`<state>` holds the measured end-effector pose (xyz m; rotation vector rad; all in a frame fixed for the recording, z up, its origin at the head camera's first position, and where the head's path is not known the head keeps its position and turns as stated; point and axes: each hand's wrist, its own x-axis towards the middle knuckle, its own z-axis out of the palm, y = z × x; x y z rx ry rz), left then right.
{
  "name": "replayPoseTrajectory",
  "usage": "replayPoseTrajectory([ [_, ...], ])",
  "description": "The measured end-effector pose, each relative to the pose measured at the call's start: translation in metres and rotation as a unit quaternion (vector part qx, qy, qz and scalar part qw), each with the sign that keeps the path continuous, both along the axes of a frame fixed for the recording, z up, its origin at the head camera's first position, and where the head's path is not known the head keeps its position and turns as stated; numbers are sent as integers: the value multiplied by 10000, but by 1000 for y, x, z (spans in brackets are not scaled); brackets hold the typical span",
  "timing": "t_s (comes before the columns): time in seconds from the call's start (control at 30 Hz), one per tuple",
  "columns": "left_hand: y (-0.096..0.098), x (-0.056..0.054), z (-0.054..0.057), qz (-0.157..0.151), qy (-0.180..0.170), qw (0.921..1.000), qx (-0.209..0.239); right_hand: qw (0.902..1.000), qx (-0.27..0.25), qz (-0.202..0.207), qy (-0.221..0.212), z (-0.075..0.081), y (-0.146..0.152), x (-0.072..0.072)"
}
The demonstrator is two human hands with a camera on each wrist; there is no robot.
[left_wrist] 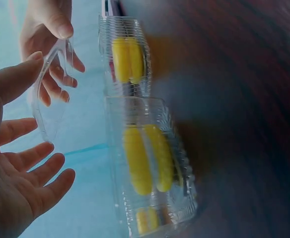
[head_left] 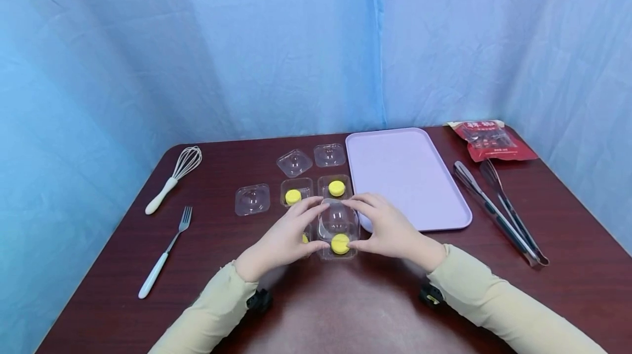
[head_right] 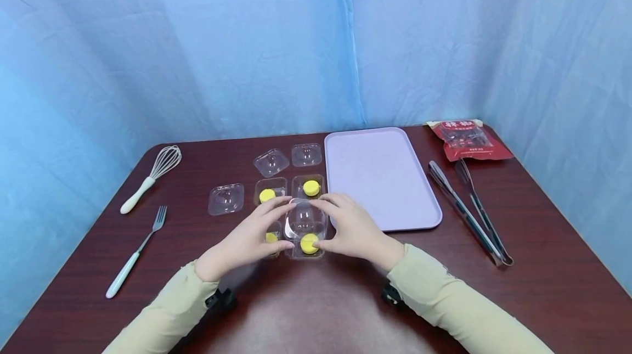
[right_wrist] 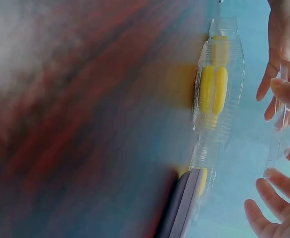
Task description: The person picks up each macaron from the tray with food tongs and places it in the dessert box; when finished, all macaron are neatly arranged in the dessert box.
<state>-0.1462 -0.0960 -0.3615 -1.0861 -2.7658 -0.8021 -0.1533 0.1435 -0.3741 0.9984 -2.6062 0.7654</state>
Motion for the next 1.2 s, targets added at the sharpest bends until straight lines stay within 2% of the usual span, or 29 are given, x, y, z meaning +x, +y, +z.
replayPoseTrajectory([
  [0.27,-1,-2,-3,-123,145,9996,-190,9992,41,21,-404,0,-1,3],
  [0.57,0,-5,-7,-274,270,9981,-486,9984,338,205,-415,-2,-2,2],
  [0.93,2,-6,-8,-366,177,9949,-923,9932,938,203,-662,-1,-6,3],
  [1.2,5,-3,-7,-297,-64,9927,-1171,9902,1030,234,-914,-1,-6,5],
])
